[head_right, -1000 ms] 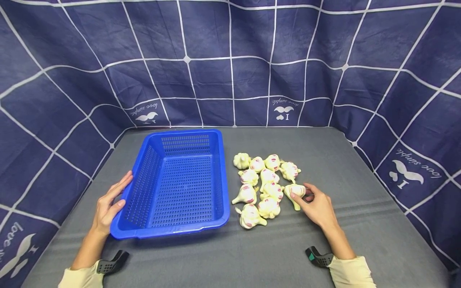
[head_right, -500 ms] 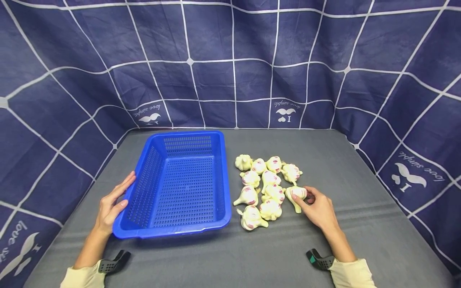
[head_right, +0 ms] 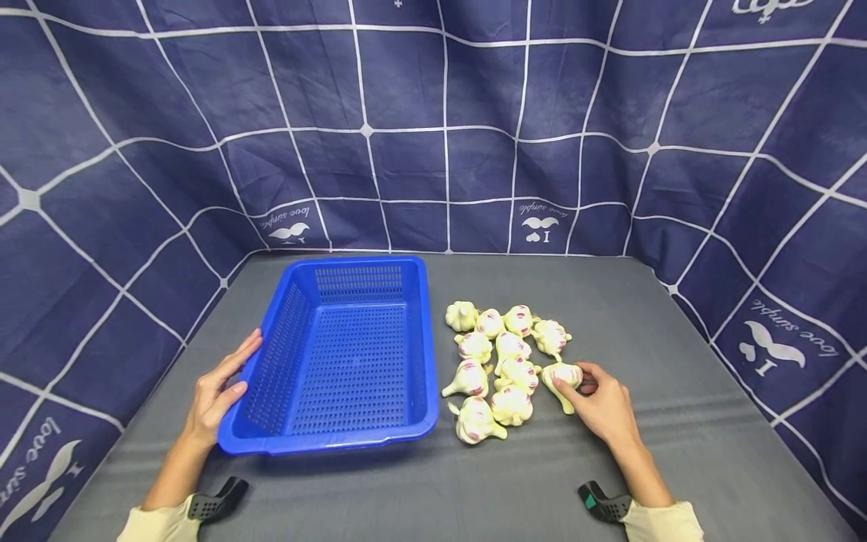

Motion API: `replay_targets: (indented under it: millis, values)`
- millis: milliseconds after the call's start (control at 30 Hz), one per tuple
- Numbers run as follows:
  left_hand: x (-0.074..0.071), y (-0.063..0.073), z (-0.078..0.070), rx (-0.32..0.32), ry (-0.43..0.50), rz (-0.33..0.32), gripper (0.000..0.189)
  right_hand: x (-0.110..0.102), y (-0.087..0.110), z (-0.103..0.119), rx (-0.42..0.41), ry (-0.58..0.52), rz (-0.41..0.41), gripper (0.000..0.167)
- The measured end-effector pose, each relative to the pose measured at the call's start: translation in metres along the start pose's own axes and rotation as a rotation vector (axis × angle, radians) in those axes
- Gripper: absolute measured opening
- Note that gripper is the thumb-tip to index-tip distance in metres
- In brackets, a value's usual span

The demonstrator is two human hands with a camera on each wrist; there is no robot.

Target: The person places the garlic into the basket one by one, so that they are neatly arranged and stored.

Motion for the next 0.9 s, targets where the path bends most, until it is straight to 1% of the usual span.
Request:
replay_targets:
  millis: [200,367,433,533,600,700,833,900]
  values:
    - [0.0,0.001,0.001,-0.017,-0.004,0.006,0.057,-0.009,0.001,0.001,0.028,-0.028,-0.043,0.05]
    - [0.0,0.0,0.001,-0.017,-0.006,0.004,0.056,-0.019,-0.003,0.005,0.053,-0.117,-0.081,0.046]
    - [0.0,0.0,0.002,-0.024,-0.007,0.003,0.056,-0.023,-0.005,0.007,0.066,-0.155,-0.089,0.045]
    - [-0.001,0.001,0.002,-0.031,-0.008,0.0,0.057,-0.027,-0.008,0.014,0.062,-0.198,-0.089,0.045]
    - [-0.001,0.002,0.002,-0.031,-0.007,-0.001,0.057,-0.028,-0.009,0.02,0.042,-0.212,-0.09,0.045]
    - [-0.001,0.002,0.002,-0.03,-0.006,-0.003,0.057,-0.029,-0.011,0.029,-0.013,-0.218,-0.113,0.045]
    - [-0.001,0.002,0.001,-0.025,-0.005,-0.002,0.057,-0.029,-0.013,0.04,-0.113,-0.213,-0.157,0.048]
    - [0.0,0.001,0.0,-0.018,-0.004,-0.001,0.057,-0.03,-0.014,0.045,-0.148,-0.215,-0.161,0.05]
Point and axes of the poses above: each hand's wrist, its own y-axis away from the middle knuckle, its own x-axis out of the palm, z = x × y, the point moved 9 cm from there along -y, towards the middle knuckle, and after that the axes turned 15 degrees about -z, right-handed, at the moved point
